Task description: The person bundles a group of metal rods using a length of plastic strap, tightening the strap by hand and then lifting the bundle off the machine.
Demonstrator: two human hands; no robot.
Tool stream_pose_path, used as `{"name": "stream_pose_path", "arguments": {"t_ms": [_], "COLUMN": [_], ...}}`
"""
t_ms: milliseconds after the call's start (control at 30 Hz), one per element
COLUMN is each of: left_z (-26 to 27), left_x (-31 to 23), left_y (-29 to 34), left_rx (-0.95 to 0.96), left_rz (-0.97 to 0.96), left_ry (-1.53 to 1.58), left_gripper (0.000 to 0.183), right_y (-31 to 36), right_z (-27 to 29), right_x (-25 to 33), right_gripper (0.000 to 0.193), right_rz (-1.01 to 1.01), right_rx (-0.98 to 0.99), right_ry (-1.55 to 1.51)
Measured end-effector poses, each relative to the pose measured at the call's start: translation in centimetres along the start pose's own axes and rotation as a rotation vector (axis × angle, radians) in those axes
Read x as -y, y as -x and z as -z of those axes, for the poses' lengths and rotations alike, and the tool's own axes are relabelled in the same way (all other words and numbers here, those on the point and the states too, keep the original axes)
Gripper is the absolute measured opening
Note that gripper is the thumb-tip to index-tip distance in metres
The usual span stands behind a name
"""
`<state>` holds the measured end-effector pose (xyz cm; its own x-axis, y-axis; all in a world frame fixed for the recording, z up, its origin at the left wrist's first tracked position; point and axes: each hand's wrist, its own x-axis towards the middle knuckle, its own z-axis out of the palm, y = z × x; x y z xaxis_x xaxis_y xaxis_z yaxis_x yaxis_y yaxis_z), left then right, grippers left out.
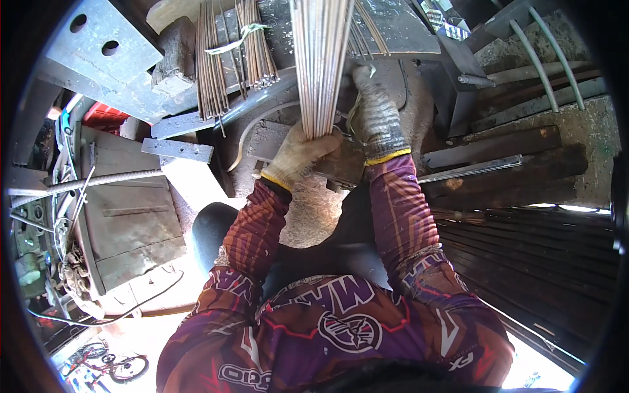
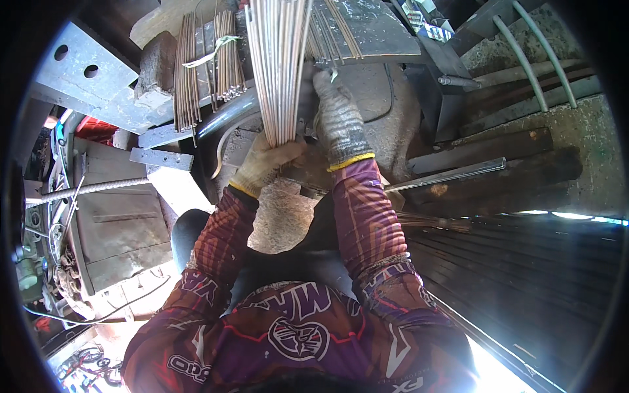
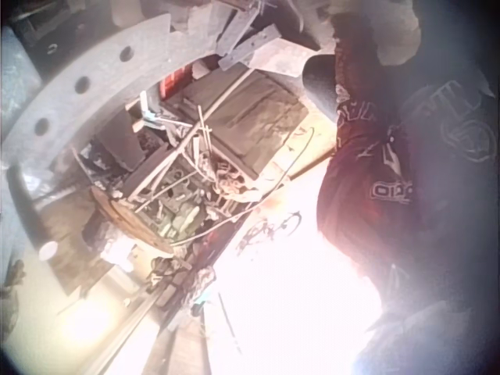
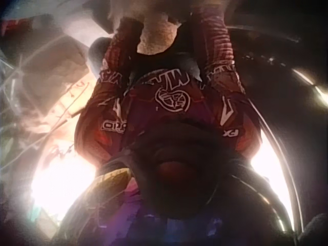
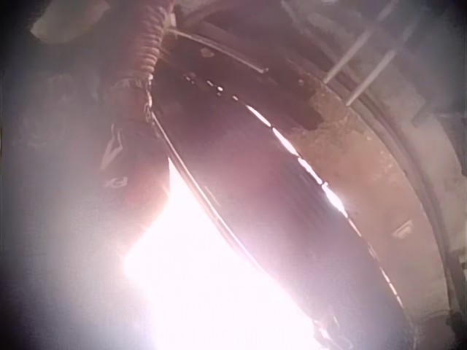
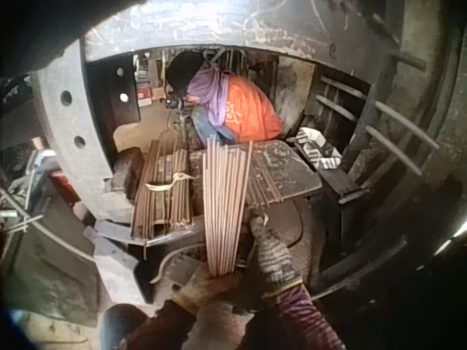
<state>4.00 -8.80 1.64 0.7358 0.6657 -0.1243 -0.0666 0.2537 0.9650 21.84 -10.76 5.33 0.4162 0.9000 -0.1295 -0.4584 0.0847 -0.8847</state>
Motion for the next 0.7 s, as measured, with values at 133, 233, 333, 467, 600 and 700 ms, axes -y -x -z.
{"name": "stream_pose_path", "arguments": {"t_ms": [133, 233, 333, 467, 600, 700], "left_z": [-0.8, -0.8, -0.7, -0.5, -0.6, -0.7], "left_x": [0.8, 0.7, 1.4, 3.4, 4.1, 3.7], "left_y": [-0.1, -0.8, -2.1, -3.0, -2.9, -2.9], "left_rx": [-0.014, -0.068, -0.107, -0.248, -0.27, -0.266], "left_rz": [-0.089, -0.134, -0.209, -0.295, -0.327, -0.443], "left_ry": [-0.257, -0.484, -0.586, -0.682, -0.702, -0.676], "left_gripper": [0.033, 0.035, 0.039, 0.039, 0.042, 0.043], "right_y": [1.1, 2.0, 1.4, 2.1, 4.1, 4.1], "right_z": [-1.5, -1.6, -1.0, -2.4, -3.1, -2.7], "right_x": [0.8, 0.0, -1.0, -1.0, -0.6, -1.5], "right_gripper": [0.064, 0.058, 0.054, 0.069, 0.063, 0.061], "right_rz": [0.166, 0.258, 0.429, 0.566, 0.409, 0.37], "right_rx": [0.145, 0.121, 0.008, -0.058, 0.028, 0.043], "right_ry": [-0.188, -0.083, 0.225, 0.487, 0.401, 0.528]}}
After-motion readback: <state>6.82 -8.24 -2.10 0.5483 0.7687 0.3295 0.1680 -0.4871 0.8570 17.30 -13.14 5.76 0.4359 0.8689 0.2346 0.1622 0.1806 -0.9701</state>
